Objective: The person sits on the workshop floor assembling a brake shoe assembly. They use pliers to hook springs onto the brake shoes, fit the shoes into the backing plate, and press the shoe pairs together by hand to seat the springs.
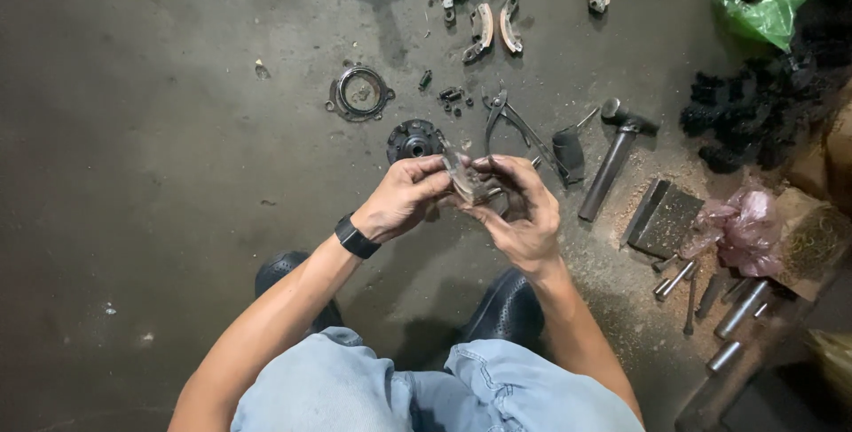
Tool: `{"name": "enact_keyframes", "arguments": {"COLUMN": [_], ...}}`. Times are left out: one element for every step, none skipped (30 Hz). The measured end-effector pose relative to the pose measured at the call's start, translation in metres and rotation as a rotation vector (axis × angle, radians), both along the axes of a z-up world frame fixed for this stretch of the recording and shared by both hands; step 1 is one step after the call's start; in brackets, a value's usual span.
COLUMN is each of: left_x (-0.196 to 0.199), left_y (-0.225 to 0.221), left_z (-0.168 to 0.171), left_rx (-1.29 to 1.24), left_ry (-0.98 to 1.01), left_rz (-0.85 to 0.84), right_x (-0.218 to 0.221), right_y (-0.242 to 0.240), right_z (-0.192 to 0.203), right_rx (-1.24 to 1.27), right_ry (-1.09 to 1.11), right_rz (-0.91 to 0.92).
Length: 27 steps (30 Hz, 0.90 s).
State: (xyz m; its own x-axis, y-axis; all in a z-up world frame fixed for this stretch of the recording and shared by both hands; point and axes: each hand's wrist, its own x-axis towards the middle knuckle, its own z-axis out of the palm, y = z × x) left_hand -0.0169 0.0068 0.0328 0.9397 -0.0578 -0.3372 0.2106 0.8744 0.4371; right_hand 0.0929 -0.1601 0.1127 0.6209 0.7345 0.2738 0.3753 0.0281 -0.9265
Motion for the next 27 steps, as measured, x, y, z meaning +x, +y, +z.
{"name": "enact_keyframes", "arguments": {"left_x": [0.0,-0.001,-0.001,0.0,0.0,0.001,0.0,0.0,-0.001,-0.002,-0.002,-0.002,-0.004,-0.006,-0.006,-0.006,-0.005,-0.005,0.001,0.006,0.013,0.014,0.017,0.02,0.016,0.012,0.007], "left_y": [0.001,0.001,0.002,0.003,0.004,0.005,0.004,0.003,0.002,0.002,0.001,0.001,0.0,-0.001,-0.001,0.0,0.0,0.001,0.005,0.008,0.012,0.015,0.018,0.021,0.022,0.023,0.024], "left_z": [0.0,0.0,0.0,0.003,0.006,0.009,0.007,0.006,0.004,0.003,0.002,0.001,-0.003,-0.007,-0.011,-0.016,-0.021,-0.026,-0.023,-0.021,-0.019,-0.017,-0.014,-0.012,-0.019,-0.027,-0.035], "left_rx": [-0.001,-0.027,-0.053,-0.052,-0.09,-0.127,-0.126,-0.149,-0.171,-0.17,-0.164,-0.157,-0.157,-0.119,-0.082,-0.081,0.006,0.093,0.093,0.121,0.149,0.148,0.178,0.208,0.208,0.225,0.242], "left_ry": [0.001,-0.021,-0.043,-0.042,-0.052,-0.062,-0.061,-0.072,-0.084,-0.083,-0.071,-0.059,-0.061,-0.011,0.037,0.032,0.148,0.264,0.259,0.246,0.23,0.223,0.299,0.375,0.368,0.377,0.388], "left_rz": [-0.001,-0.027,-0.052,-0.052,-0.064,-0.077,-0.076,-0.078,-0.081,-0.081,-0.084,-0.087,-0.091,-0.073,-0.055,-0.059,-0.013,0.032,0.027,0.098,0.167,0.16,0.192,0.224,0.215,0.21,0.203], "right_x": [-0.001,-0.003,-0.004,-0.005,-0.006,-0.007,-0.007,-0.008,-0.009,-0.009,-0.008,-0.007,-0.005,-0.004,0.0,0.001,0.002,0.004,0.006,0.008,0.01,0.016,0.024,0.032,0.046,0.06,0.075], "right_y": [0.0,0.0,0.001,0.001,0.002,0.003,0.004,0.004,0.004,0.004,0.004,0.004,0.006,0.007,0.008,0.008,0.008,0.008,0.008,0.007,0.007,0.006,0.004,0.002,0.002,0.002,0.002], "right_z": [0.001,0.002,0.002,0.003,0.004,0.005,0.005,0.004,0.004,0.005,0.005,0.005,0.008,0.01,0.013,0.006,-0.001,-0.007,-0.015,-0.024,-0.032,-0.043,-0.054,-0.065,-0.078,-0.092,-0.106], "right_rx": [-0.001,0.009,0.018,0.019,0.016,0.013,0.013,0.005,-0.004,-0.003,-0.013,-0.023,-0.023,-0.084,-0.144,-0.144,-0.184,-0.225,-0.225,-0.259,-0.293,-0.294,-0.333,-0.372,-0.373,-0.442,-0.512], "right_ry": [0.001,0.078,0.154,0.154,0.15,0.145,0.146,0.142,0.137,0.137,0.156,0.175,0.172,0.102,0.03,0.025,-0.016,-0.057,-0.061,-0.08,-0.1,-0.106,-0.036,0.033,0.029,0.03,0.032], "right_rz": [-0.001,0.016,0.033,0.033,0.041,0.048,0.049,0.032,0.015,0.014,0.009,0.003,0.0,-0.01,-0.02,-0.024,-0.033,-0.042,-0.049,-0.076,-0.107,-0.115,-0.132,-0.148,-0.159,-0.215,-0.271]}}
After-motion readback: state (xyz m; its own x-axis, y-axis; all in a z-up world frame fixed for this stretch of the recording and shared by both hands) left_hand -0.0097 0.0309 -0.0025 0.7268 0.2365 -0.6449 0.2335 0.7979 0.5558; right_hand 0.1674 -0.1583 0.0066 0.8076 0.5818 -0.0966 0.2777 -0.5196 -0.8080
